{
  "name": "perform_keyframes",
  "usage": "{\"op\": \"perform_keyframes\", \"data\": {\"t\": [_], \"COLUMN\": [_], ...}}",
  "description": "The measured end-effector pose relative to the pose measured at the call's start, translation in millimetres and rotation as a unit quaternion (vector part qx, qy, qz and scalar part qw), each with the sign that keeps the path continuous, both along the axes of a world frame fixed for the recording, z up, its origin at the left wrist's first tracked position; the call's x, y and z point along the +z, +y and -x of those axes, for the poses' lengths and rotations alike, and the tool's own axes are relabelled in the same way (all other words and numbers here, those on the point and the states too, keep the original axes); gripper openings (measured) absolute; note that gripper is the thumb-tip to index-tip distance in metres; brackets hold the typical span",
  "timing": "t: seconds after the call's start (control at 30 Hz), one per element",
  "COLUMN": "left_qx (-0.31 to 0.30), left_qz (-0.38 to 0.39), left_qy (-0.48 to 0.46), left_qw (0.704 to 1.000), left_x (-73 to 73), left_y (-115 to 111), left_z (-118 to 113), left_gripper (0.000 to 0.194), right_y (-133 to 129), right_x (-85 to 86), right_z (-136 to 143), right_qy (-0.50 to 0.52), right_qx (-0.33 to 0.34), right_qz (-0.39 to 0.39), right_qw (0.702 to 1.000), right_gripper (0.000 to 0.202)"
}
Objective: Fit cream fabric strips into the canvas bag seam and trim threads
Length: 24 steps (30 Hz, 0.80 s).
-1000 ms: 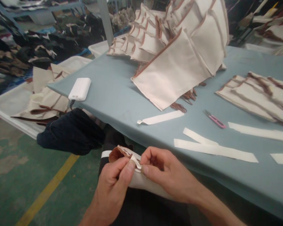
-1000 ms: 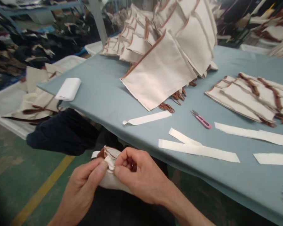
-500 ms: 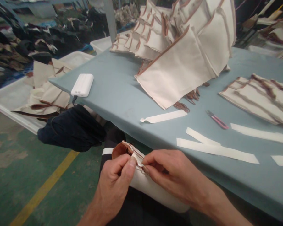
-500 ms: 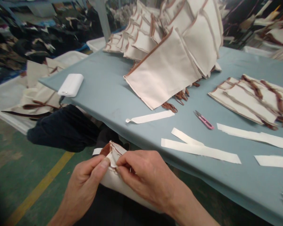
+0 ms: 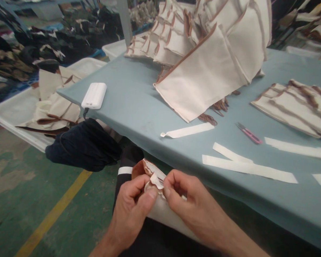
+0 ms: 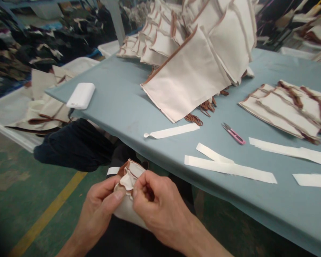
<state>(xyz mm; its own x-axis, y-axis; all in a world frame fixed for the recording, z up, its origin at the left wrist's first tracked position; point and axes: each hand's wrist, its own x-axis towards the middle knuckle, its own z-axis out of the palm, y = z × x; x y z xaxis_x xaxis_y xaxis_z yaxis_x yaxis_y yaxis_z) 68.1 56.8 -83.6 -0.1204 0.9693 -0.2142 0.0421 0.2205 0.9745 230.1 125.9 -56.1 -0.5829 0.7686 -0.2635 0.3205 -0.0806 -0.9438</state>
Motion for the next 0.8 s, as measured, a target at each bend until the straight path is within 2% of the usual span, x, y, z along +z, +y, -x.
{"op": "perform_keyframes", "data": {"t": [0.13,0.27,0.33,0.43,0.53,0.8], "left_qx": [-0.001,-0.010,-0.016,-0.019,-0.014,-0.022], "left_qz": [0.009,0.041,0.053,0.055,0.051,0.021], "left_qy": [0.011,0.001,0.009,0.041,0.080,0.151], "left_qw": [1.000,0.999,0.998,0.997,0.995,0.988], "left_x": [5.2,8.4,11.6,18.0,23.5,23.8], "left_y": [4,6,7,9,11,15], "left_z": [3,3,2,-1,-4,-11], "left_gripper": [0.032,0.035,0.035,0.033,0.032,0.029], "right_y": [-1,5,11,21,28,34], "right_x": [-2.5,-3.3,-1.9,2.2,7.0,11.2], "right_z": [1,-5,-10,-15,-17,-20], "right_qy": [-0.026,-0.033,-0.040,-0.052,-0.066,-0.107], "right_qx": [-0.020,0.036,0.083,0.134,0.156,0.190], "right_qz": [-0.146,-0.246,-0.322,-0.436,-0.471,-0.494], "right_qw": [0.989,0.968,0.942,0.888,0.866,0.842], "right_gripper": [0.015,0.013,0.012,0.019,0.026,0.017]}}
